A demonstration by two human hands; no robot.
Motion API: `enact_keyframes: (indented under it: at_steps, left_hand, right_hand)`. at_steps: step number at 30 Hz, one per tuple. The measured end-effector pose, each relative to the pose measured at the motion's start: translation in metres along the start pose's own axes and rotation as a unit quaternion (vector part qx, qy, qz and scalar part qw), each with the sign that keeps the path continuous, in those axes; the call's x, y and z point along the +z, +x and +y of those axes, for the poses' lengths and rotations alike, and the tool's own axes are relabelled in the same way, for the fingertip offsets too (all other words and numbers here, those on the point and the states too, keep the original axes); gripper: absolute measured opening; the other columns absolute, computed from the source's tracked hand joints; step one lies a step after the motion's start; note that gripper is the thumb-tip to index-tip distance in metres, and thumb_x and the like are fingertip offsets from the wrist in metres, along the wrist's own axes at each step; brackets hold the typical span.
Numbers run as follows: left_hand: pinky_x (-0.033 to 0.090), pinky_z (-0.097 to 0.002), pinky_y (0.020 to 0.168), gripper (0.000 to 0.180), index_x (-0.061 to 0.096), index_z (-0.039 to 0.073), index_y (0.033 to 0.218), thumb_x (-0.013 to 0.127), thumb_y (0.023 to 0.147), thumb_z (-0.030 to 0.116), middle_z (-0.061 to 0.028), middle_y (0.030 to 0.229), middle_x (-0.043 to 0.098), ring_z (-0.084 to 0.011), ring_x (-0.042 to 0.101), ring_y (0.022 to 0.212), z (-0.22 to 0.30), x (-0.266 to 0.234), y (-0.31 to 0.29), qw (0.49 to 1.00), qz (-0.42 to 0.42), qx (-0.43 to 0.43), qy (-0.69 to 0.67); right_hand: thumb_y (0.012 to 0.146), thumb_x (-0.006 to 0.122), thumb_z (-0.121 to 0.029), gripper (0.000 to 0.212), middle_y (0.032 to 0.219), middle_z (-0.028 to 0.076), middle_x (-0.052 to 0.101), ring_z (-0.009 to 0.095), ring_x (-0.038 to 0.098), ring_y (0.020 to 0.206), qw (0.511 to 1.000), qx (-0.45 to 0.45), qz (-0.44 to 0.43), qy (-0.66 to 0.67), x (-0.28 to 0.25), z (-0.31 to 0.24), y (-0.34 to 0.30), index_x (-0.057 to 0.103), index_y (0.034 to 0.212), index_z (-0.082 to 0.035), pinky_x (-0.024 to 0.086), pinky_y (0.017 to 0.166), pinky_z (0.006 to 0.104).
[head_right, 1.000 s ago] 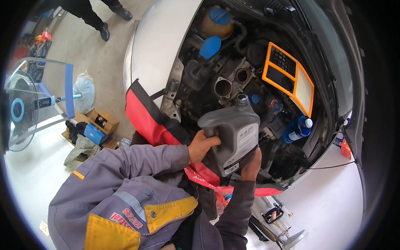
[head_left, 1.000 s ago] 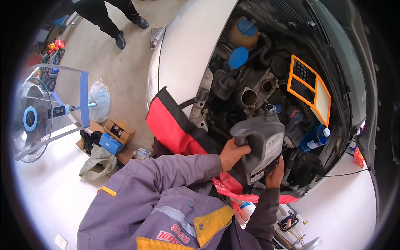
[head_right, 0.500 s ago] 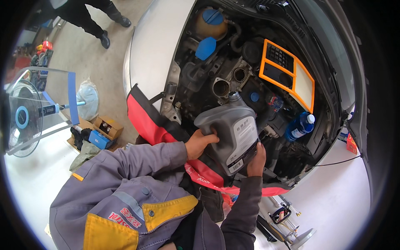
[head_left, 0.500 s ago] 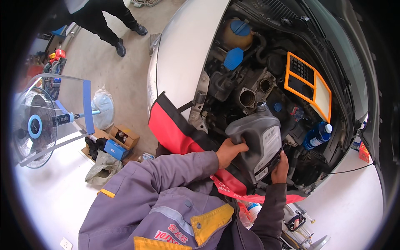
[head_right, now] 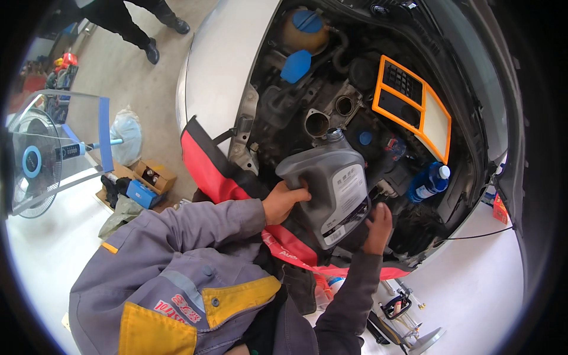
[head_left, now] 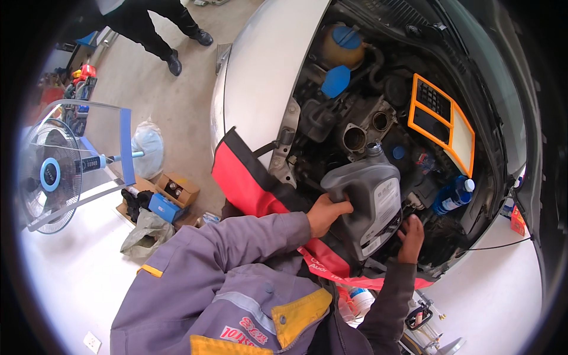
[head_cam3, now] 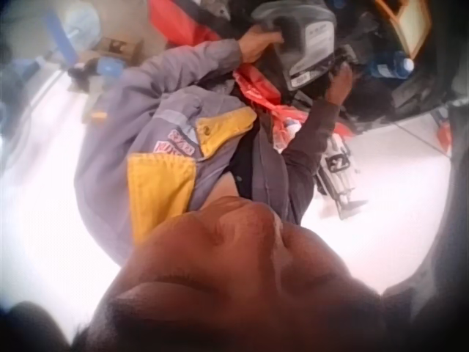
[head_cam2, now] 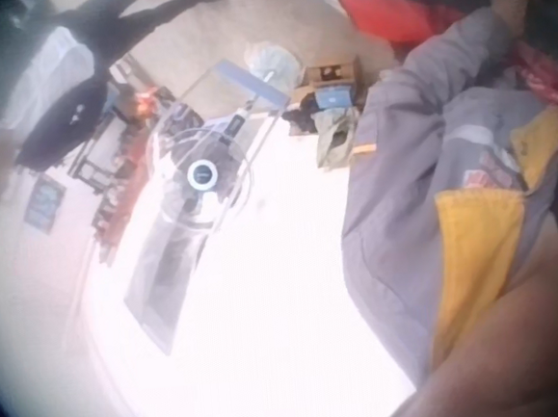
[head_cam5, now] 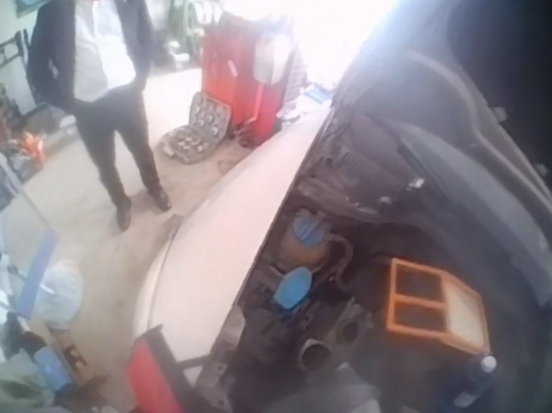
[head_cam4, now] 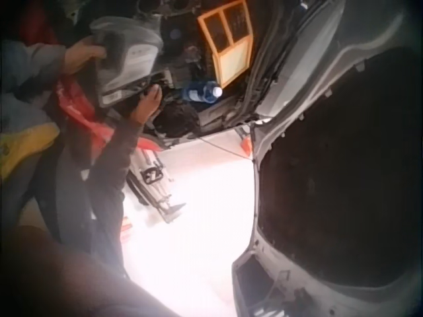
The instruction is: The person opens a gray oil container and pours engine oil into the engine of a white car with the hood open. The person holds the container with both hands and tilts it to pour the oil into the engine fill port.
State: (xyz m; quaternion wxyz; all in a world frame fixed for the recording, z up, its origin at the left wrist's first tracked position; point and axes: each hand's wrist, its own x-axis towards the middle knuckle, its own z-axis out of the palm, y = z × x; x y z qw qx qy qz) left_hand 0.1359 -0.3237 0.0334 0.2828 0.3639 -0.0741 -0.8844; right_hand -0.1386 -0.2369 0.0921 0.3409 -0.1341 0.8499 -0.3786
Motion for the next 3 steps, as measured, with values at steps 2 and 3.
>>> enact_keyframes:
  at_steps: [2, 3]
  left_hand:
    - [0.047, -0.0324, 0.087, 0.014, 0.058, 0.007, 0.093, 0.066, 0.081, 0.003, -0.0038, 0.095, 0.060, -0.0164, 0.059, 0.093, 0.000, -0.003, 0.001, 1.000, 0.005, 0.001, 0.001]
    - [0.047, -0.0327, 0.088, 0.014, 0.058, 0.007, 0.093, 0.066, 0.082, 0.003, -0.0038, 0.095, 0.061, -0.0164, 0.059, 0.094, -0.001, -0.005, 0.003, 1.000, 0.002, -0.006, 0.012]
  right_hand:
    - [0.099, 0.057, -0.040, 0.046, 0.121, 0.010, 0.064, 0.023, 0.061, 0.115, 0.997, -0.074, 0.011, 0.012, -0.003, -0.027, -0.006, 0.059, 0.129, -0.005, 0.048, 0.091, 0.0378]
    - [0.099, 0.057, -0.040, 0.046, 0.121, 0.010, 0.064, 0.023, 0.061, 0.115, 0.997, -0.074, 0.012, 0.012, -0.003, -0.027, -0.006, 0.059, 0.129, -0.005, 0.048, 0.091, 0.0378]
